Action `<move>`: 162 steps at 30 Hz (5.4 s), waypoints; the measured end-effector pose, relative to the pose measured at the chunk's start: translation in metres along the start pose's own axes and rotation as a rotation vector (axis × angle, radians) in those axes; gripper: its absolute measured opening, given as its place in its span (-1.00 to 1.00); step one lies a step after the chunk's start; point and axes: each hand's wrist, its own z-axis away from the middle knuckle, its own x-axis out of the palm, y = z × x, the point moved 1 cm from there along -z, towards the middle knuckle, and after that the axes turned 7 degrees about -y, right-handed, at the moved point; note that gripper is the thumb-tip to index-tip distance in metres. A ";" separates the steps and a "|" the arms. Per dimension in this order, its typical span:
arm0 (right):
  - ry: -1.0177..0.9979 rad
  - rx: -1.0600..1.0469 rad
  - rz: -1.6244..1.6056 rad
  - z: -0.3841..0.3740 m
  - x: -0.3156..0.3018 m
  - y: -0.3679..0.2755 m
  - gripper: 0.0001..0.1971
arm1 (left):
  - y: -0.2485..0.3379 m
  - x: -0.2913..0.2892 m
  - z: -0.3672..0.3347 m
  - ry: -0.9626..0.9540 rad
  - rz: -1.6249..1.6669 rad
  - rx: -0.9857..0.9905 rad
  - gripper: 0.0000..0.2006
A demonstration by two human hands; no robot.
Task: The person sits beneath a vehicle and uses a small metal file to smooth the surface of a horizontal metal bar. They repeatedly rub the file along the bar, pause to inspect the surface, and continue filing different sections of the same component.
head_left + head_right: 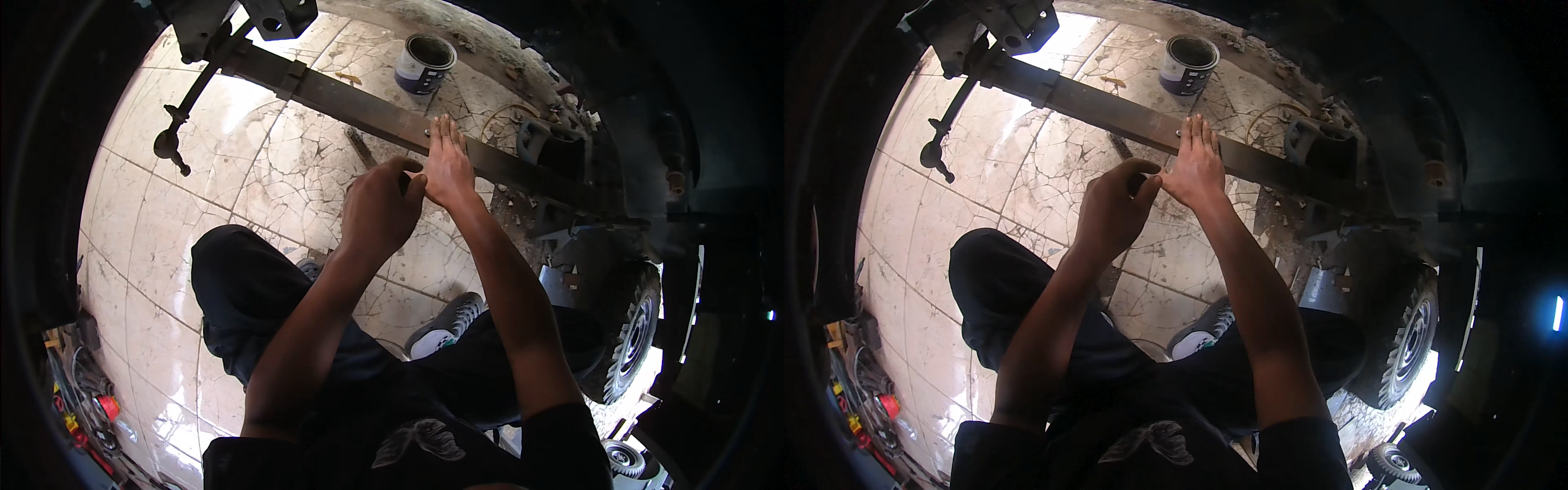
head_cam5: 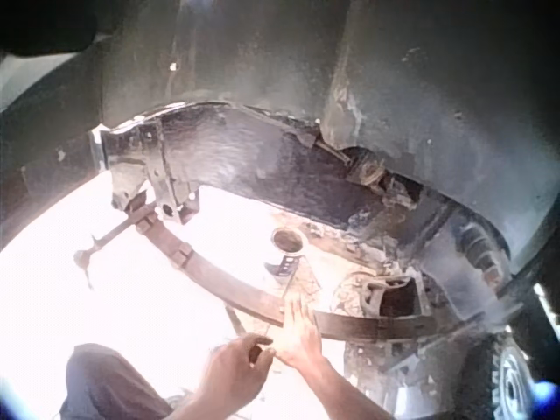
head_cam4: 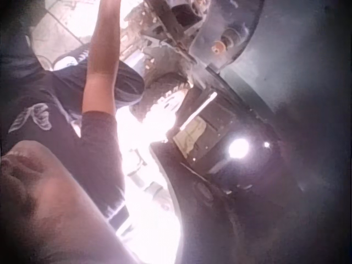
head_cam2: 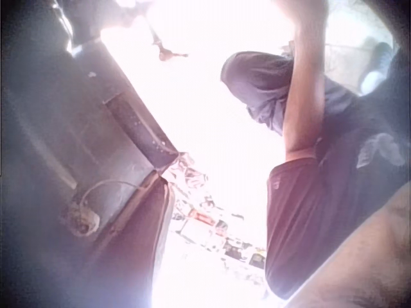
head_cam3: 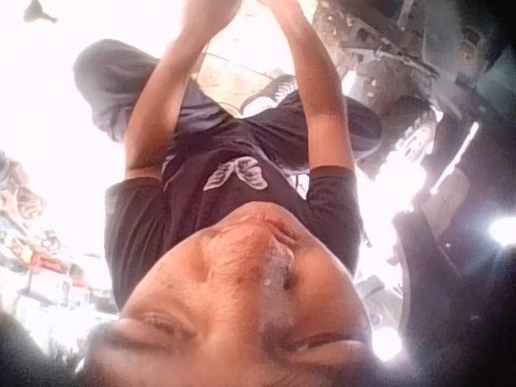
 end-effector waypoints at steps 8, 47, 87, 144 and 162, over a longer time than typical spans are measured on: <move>-0.028 -0.044 0.106 0.007 0.000 0.004 0.15 | -0.008 -0.009 0.001 0.045 -0.014 0.005 -0.73; -0.074 -0.098 0.195 0.026 -0.002 0.009 0.16 | -0.104 -0.035 -0.127 -0.010 -1.110 0.227 -0.15; -0.142 -0.033 0.193 0.067 -0.013 0.037 0.15 | -0.099 -0.045 -0.156 -0.039 -0.871 0.328 -0.08; -0.076 0.075 0.295 0.096 -0.017 0.075 0.23 | -0.091 0.101 -0.104 -0.219 -0.721 0.705 -0.27; 0.008 0.215 0.237 0.073 -0.024 0.089 0.29 | -0.069 0.130 -0.101 -0.262 -0.639 0.713 -0.26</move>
